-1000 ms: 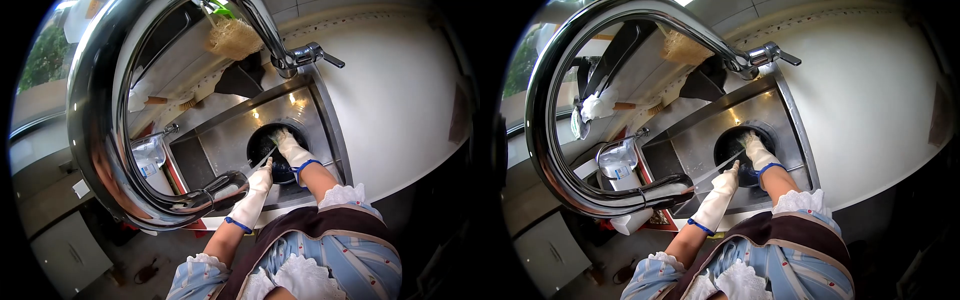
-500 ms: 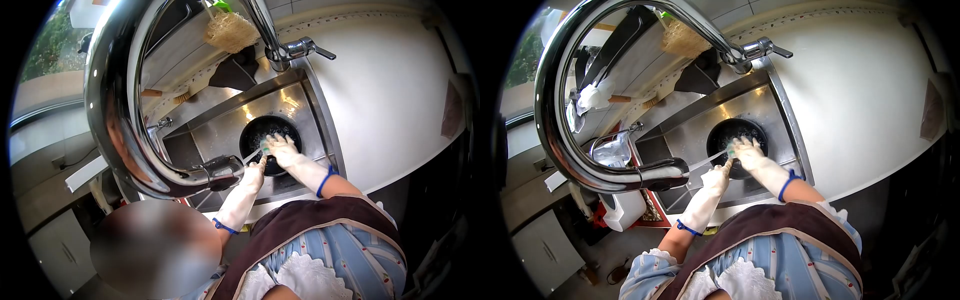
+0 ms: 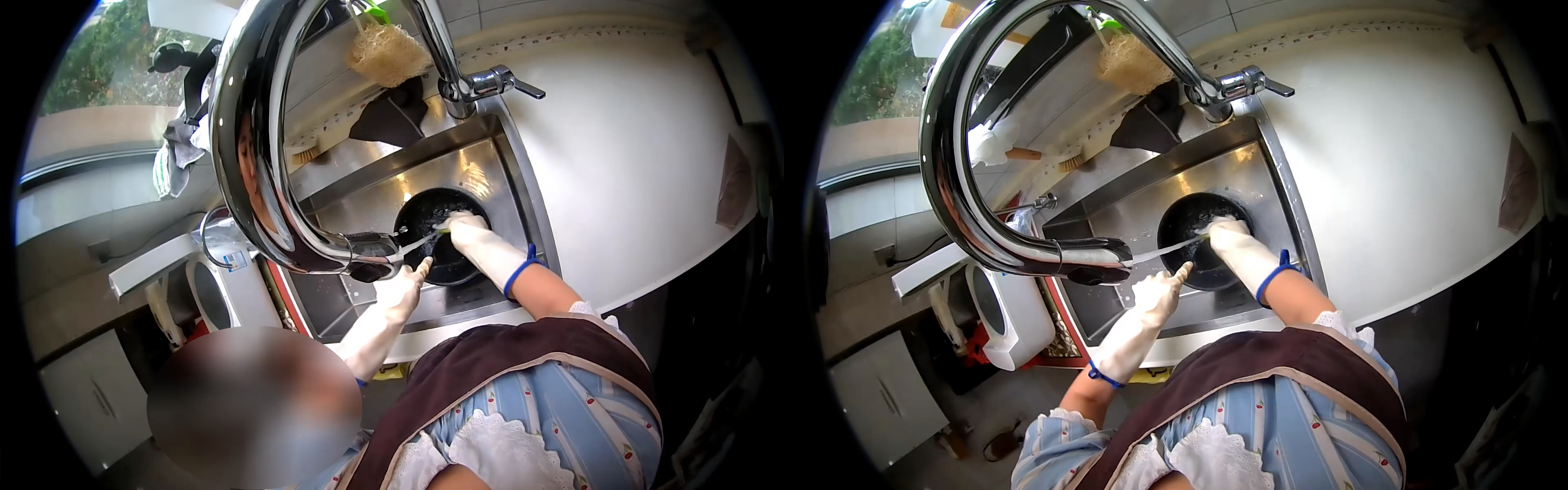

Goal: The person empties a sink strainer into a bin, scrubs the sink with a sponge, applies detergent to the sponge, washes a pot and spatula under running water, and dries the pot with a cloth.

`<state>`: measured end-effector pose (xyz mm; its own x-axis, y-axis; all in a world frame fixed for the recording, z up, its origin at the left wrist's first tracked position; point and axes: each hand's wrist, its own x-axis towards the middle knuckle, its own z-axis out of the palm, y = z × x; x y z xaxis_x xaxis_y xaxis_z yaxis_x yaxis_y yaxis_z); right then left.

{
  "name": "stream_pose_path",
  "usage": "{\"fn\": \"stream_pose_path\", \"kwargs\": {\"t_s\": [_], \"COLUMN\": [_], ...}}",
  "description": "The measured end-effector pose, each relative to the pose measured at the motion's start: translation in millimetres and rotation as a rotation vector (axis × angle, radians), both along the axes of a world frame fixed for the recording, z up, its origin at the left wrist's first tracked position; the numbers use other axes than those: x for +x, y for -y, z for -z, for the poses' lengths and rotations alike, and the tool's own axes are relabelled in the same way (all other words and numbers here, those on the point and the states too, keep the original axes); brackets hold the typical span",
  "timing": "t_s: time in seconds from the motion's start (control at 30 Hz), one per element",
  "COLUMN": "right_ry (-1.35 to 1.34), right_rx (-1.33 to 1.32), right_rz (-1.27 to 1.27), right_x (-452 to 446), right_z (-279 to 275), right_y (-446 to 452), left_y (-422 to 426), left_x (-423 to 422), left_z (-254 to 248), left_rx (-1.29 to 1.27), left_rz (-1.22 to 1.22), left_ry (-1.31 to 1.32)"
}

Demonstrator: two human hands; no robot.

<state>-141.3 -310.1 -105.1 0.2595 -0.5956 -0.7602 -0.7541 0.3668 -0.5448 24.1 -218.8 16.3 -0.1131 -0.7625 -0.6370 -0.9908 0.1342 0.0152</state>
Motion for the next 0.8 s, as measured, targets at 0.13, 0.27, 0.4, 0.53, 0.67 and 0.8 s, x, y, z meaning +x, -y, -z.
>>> {"fn": "stream_pose_path", "kwargs": {"t_s": [0.13, 0.27, 0.4, 0.53, 0.67, 0.8], "right_ry": [-0.138, -0.173, 0.117, 0.600, 0.457, 0.174], "right_rx": [-0.448, -0.220, -0.060, 0.037, -0.211, 0.030], "right_rz": [-0.012, -0.119, 0.241, 0.499, 0.201, 0.030], "right_x": [7.2, 3.0, 0.3, 1.8, 17.2, 4.5], "right_z": [64.0, 43.8, 13.4, -87.2, -32.4, -21.7], "right_y": [-14.1, -8.8, -13.1, -45.9, -63.6, -41.8], "left_y": [-19.5, -26.0, -29.5, -19.2, -21.0, -14.9], "left_x": [14.1, 20.9, 25.4, 13.3, 1.7, -18.0], "left_z": [3.7, -7.0, 27.1, 48.1, 64.2, 15.3], "left_rx": [-0.017, -0.139, -0.175, -0.217, -0.281, -0.097], "left_rz": [-0.169, -0.149, -0.272, -0.407, -0.473, -0.270], "left_ry": [0.054, -0.024, -0.040, -0.221, -0.391, -0.014]}}
